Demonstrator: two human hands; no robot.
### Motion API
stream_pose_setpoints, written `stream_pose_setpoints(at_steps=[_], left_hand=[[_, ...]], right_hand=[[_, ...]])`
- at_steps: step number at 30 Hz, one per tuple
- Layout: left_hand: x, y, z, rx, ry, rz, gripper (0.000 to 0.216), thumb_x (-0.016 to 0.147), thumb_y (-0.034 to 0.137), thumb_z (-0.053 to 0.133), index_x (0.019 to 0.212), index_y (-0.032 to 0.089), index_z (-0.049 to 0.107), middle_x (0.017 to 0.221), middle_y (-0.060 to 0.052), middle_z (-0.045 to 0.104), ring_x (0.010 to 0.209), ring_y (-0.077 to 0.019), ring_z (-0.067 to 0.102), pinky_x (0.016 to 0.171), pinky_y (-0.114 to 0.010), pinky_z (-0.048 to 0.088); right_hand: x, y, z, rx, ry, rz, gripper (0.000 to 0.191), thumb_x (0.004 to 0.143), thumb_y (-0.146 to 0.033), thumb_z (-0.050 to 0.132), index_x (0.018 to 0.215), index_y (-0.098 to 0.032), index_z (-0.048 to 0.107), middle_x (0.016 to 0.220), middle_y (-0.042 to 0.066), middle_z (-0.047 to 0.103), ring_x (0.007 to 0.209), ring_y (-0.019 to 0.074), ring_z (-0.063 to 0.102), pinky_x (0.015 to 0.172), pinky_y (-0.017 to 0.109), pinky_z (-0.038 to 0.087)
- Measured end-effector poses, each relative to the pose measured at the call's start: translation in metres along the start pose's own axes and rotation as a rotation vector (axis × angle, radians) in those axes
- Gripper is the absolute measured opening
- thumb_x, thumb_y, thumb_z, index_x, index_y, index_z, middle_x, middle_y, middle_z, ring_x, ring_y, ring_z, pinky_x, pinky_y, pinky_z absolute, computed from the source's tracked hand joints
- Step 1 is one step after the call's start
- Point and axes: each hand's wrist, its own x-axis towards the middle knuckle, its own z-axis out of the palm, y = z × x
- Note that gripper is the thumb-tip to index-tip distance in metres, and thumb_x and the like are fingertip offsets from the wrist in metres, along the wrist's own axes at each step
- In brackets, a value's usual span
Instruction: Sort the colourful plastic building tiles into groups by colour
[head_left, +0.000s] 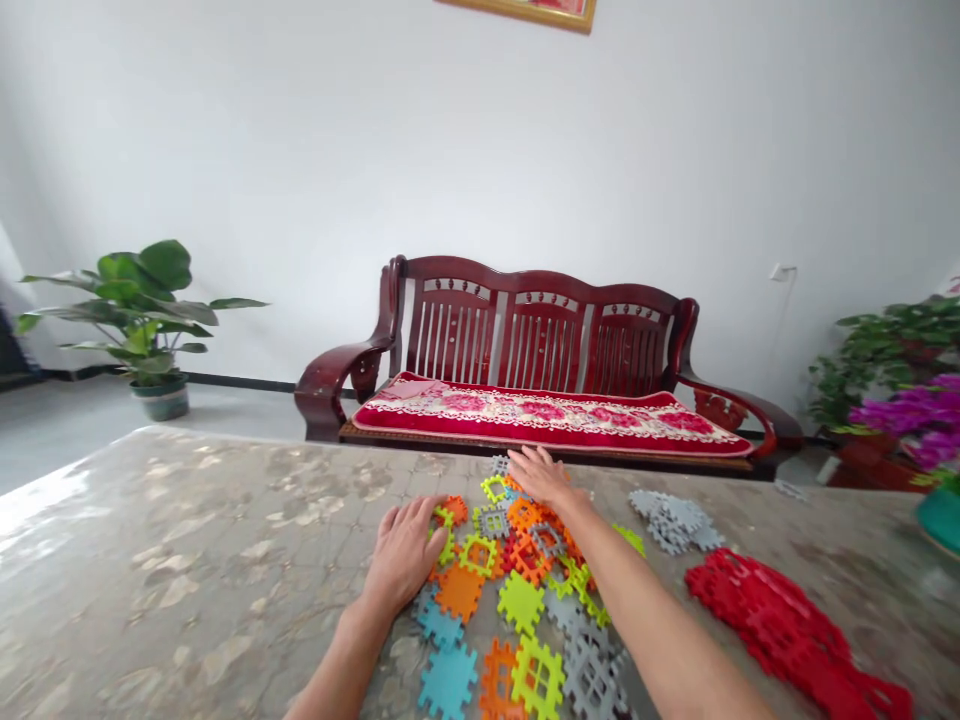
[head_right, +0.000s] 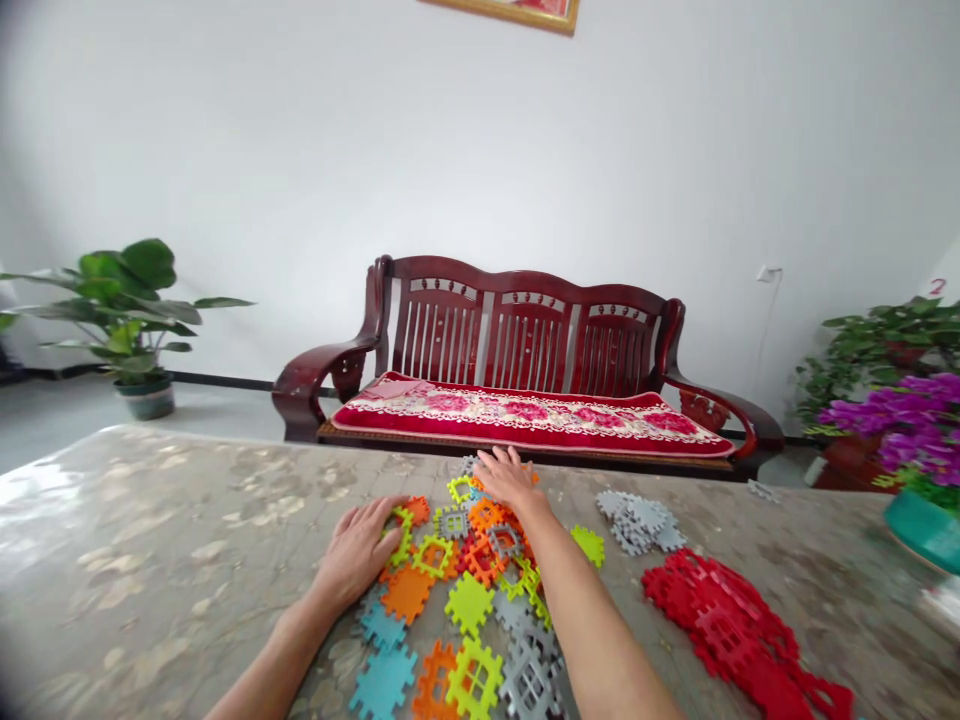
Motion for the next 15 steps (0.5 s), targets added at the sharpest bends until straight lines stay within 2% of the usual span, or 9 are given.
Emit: stream_pose_setpoints(at_steps=[4,9,12,15], left_hand=[[0.001,0.000,0.002,-0.033,0.027,-0.016,0.047,0.091,0.041,0.039,0.134,0.028,0.053,0.135,-0.008,0.061,0.127,-0.0229,0.051,0.114,-0.044,0.023],[0.002,0.003,-0.001,-0.034,0.014,-0.029,0.051,0.093,0.044,0.037,0.140,0.026,0.048,0.139,-0.008,0.058,0.129,-0.0226,0.051,0.115,-0.046,0.023],[0.002,0.003,-0.001,-0.024,0.006,-0.024,0.050,0.093,0.045,0.036,0.139,0.028,0.048,0.140,-0.006,0.058,0.130,-0.0218,0.051,0.115,-0.046,0.023],[0.003,0.000,0.002,-0.023,0.002,-0.015,0.050,0.094,0.046,0.036,0.138,0.028,0.049,0.141,-0.006,0.057,0.131,-0.0220,0.049,0.116,-0.047,0.023]], right_hand=[[-0.002,-0.010,0.011,0.009,-0.093,-0.044,0.049,0.093,-0.059,0.038,0.134,-0.038,0.056,0.149,0.005,0.046,0.141,0.0327,0.033,0.111,0.068,0.014],[-0.034,-0.027,0.019,-0.020,-0.117,-0.080,0.050,0.095,-0.058,0.033,0.138,-0.040,0.050,0.154,0.004,0.040,0.142,0.0330,0.031,0.111,0.068,0.011],[-0.055,-0.043,0.020,-0.010,-0.186,-0.126,0.054,0.097,-0.059,0.028,0.141,-0.036,0.048,0.155,0.004,0.038,0.143,0.0304,0.029,0.114,0.062,0.016],[-0.070,-0.049,0.015,0.072,-0.184,-0.215,0.054,0.097,-0.055,0.028,0.138,-0.030,0.053,0.150,0.006,0.045,0.139,0.0254,0.039,0.115,0.049,0.025]])
